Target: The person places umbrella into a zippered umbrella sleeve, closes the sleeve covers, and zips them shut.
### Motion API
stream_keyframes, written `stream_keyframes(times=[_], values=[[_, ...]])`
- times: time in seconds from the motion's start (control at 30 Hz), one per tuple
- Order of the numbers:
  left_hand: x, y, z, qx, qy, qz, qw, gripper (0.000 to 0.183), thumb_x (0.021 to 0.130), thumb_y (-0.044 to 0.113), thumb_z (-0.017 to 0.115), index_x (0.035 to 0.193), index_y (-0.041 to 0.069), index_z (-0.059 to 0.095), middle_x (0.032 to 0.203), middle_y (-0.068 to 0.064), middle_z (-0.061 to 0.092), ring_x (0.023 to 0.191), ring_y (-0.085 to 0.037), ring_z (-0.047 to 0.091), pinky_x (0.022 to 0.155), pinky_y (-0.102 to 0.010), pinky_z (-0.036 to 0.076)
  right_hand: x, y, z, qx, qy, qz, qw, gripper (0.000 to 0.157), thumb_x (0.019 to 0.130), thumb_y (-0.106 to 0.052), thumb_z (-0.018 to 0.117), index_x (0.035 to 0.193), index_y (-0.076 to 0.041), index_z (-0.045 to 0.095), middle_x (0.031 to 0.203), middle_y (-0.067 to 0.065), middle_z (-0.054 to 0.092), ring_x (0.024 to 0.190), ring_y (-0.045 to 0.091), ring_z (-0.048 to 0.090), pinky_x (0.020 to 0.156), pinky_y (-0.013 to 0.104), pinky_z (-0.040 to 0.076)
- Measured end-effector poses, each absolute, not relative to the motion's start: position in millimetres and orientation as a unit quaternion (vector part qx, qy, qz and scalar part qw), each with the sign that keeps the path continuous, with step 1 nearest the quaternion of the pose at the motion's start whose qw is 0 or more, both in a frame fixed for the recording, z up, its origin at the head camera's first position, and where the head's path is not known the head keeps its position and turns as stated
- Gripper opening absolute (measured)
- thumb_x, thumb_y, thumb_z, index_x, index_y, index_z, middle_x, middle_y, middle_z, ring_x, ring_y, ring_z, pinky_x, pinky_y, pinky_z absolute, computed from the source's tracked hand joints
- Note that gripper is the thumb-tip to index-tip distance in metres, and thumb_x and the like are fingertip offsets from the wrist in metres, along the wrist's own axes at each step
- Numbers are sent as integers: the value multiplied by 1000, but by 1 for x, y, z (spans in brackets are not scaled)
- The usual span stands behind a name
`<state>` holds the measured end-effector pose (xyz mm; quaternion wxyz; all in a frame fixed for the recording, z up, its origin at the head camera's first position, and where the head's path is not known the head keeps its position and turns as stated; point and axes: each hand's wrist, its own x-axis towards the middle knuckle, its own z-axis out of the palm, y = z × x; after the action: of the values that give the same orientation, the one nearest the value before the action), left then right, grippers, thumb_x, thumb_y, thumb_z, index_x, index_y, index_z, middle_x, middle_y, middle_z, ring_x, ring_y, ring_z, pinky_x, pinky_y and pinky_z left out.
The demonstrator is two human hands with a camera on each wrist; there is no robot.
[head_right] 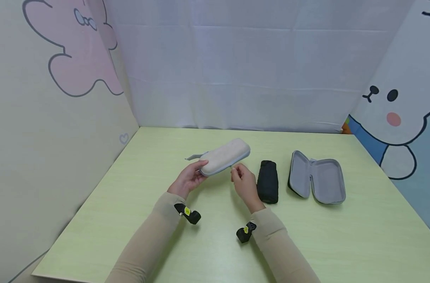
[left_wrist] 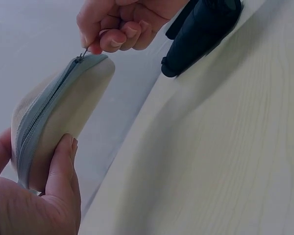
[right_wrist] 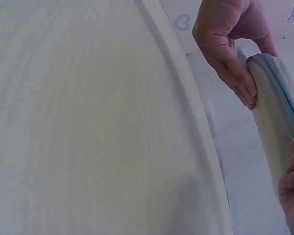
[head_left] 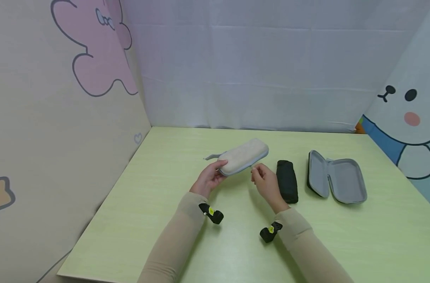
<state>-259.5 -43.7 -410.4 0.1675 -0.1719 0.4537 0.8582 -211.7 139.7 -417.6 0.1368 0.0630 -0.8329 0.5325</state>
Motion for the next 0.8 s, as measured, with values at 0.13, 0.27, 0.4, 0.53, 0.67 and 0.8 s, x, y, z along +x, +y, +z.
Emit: stream_keyframes(times=[0.13, 0.27, 0.4, 0.53, 0.67, 0.8], values=[[-258, -43, -409, -174, 452, 859, 164, 42, 83, 4, 65, 121, -2, 48, 92, -14, 59, 73, -17, 62, 65, -23, 53, -212, 138, -417, 61, -830, 536, 141, 18, 97, -10, 48, 87, 1, 57, 67, 6, 54, 59, 21, 48, 47, 25, 37], [-258, -43, -410, -175, 448, 862, 160, 43, 83, 4, 66, 121, -2, 48, 92, -14, 59, 72, -18, 63, 65, -23, 53, -211, 135, -418, 70, -833, 532, 138, 17, 97, -11, 48, 87, 1, 57, 67, 6, 54, 59, 21, 48, 47, 26, 37], [-258, -41, -409, -175, 444, 864, 157, 46, 82, 4, 67, 123, -2, 48, 94, -15, 59, 75, -18, 63, 69, -24, 53, -210, 131, -419, 78, -834, 529, 137, 17, 97, -11, 48, 87, 0, 57, 66, 5, 54, 58, 20, 47, 46, 27, 37], [-258, -40, -408, -178, 436, 869, 151, 50, 82, 5, 68, 126, -1, 46, 100, -17, 58, 81, -20, 63, 74, -27, 52, -210, 129, -418, 83, -833, 529, 138, 16, 96, -10, 49, 86, 0, 57, 66, 4, 54, 57, 19, 48, 47, 27, 37], [-258, -38, -408, -180, 426, 874, 147, 53, 82, 5, 68, 128, -1, 45, 104, -18, 56, 86, -22, 62, 78, -28, 51, -208, 125, -418, 96, -838, 519, 139, 15, 95, -9, 50, 85, -1, 58, 65, 3, 54, 56, 15, 48, 48, 26, 38], [-259, -36, -408, -185, 424, 876, 139, 51, 81, 5, 69, 127, -1, 47, 103, -18, 56, 84, -21, 62, 77, -27, 52, -208, 122, -418, 101, -839, 514, 147, 15, 95, -8, 51, 85, -1, 58, 64, 3, 54, 55, 12, 47, 47, 25, 37]])
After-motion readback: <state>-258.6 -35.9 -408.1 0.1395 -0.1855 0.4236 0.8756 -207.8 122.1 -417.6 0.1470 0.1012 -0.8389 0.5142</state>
